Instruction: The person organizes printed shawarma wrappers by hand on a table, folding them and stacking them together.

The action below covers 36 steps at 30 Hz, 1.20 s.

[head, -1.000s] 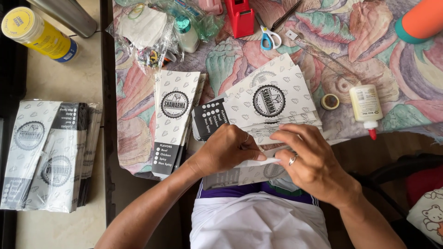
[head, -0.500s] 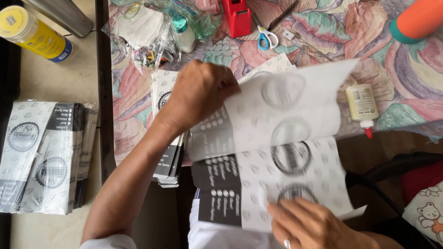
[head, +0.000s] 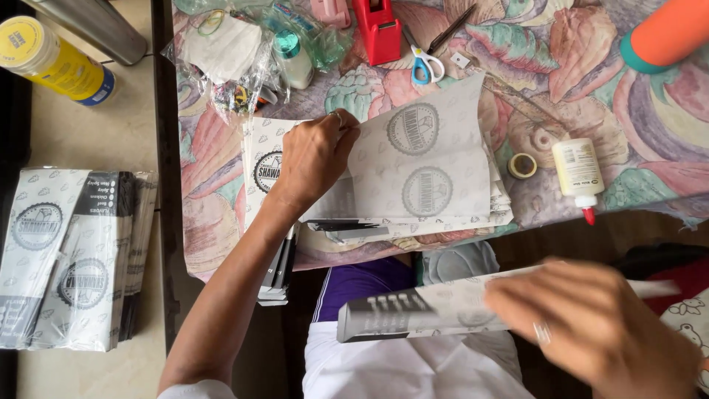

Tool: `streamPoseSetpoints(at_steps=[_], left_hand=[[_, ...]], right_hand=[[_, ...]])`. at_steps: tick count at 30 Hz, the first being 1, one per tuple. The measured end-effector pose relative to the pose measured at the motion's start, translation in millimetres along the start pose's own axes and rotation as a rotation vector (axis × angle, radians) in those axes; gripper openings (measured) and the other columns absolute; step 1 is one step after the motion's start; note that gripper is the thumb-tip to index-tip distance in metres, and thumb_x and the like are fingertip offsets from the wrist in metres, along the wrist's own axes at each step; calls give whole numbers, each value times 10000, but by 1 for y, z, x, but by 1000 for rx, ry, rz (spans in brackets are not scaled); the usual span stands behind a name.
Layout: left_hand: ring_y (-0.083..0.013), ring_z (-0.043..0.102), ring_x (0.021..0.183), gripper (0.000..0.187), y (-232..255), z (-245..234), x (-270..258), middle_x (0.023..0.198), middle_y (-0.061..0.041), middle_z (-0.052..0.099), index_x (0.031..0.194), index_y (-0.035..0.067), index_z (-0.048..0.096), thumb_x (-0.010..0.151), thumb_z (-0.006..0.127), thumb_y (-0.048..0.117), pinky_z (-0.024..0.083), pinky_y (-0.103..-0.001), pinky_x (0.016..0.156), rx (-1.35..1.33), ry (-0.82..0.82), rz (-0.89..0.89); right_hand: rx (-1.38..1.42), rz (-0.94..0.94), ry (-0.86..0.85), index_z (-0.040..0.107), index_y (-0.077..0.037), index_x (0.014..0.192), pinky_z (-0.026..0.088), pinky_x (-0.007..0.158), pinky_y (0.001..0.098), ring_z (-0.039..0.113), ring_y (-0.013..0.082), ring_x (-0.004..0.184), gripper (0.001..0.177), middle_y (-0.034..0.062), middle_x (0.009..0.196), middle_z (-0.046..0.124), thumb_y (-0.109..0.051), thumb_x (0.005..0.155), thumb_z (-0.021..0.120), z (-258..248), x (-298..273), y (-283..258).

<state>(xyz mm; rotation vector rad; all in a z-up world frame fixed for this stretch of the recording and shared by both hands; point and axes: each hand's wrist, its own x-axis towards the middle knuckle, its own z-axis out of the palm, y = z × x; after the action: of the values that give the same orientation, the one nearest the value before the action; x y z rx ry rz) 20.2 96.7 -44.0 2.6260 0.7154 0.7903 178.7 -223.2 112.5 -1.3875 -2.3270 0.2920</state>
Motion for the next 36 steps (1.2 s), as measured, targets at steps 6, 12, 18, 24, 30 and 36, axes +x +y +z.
streamPoseSetpoints(at_steps=[6,12,18,24,30,36], left_hand=[[-375,664,629,101,-9,8,7,754,-85,722,1015,89,633,951,593,156,430,-483,491,-177,-85,-74],[-454,733,947,511,16,-22,6,977,-195,774,1255,95,634,791,832,178,566,-604,863,-304,-352,-227],[-370,765,840,542,11,-8,-8,910,-126,769,1246,131,644,760,883,157,610,-499,790,53,-376,-140],[-208,684,675,161,18,-19,-23,792,-20,690,1019,101,746,862,744,66,525,-350,520,22,75,142],[-185,612,749,291,36,-12,-52,982,-69,752,987,132,734,903,626,-126,460,-294,547,88,190,311],[-367,662,1005,145,27,-6,-73,1107,-190,691,997,22,615,936,726,93,494,-503,902,-168,-120,384]], right_hand=[[-74,235,-274,460,-267,1536,457,472,358,547,157,420,712,-30,471,549,-177,889,743,55,35,121],[475,513,-721,188,-62,1634,516,713,406,652,377,678,995,233,789,778,-7,809,741,58,108,132],[374,637,-761,67,-205,1671,551,655,391,749,308,685,1190,148,801,821,-117,770,839,72,75,157],[39,785,-836,481,-488,1494,526,867,263,758,139,928,759,-54,949,757,-313,816,773,38,0,172],[-37,70,-19,765,-155,1030,615,561,353,750,196,626,225,-43,886,813,-252,831,724,-30,-13,109],[-274,-102,162,744,-15,1140,580,776,457,734,321,878,272,128,1047,757,33,978,532,-49,69,85]])
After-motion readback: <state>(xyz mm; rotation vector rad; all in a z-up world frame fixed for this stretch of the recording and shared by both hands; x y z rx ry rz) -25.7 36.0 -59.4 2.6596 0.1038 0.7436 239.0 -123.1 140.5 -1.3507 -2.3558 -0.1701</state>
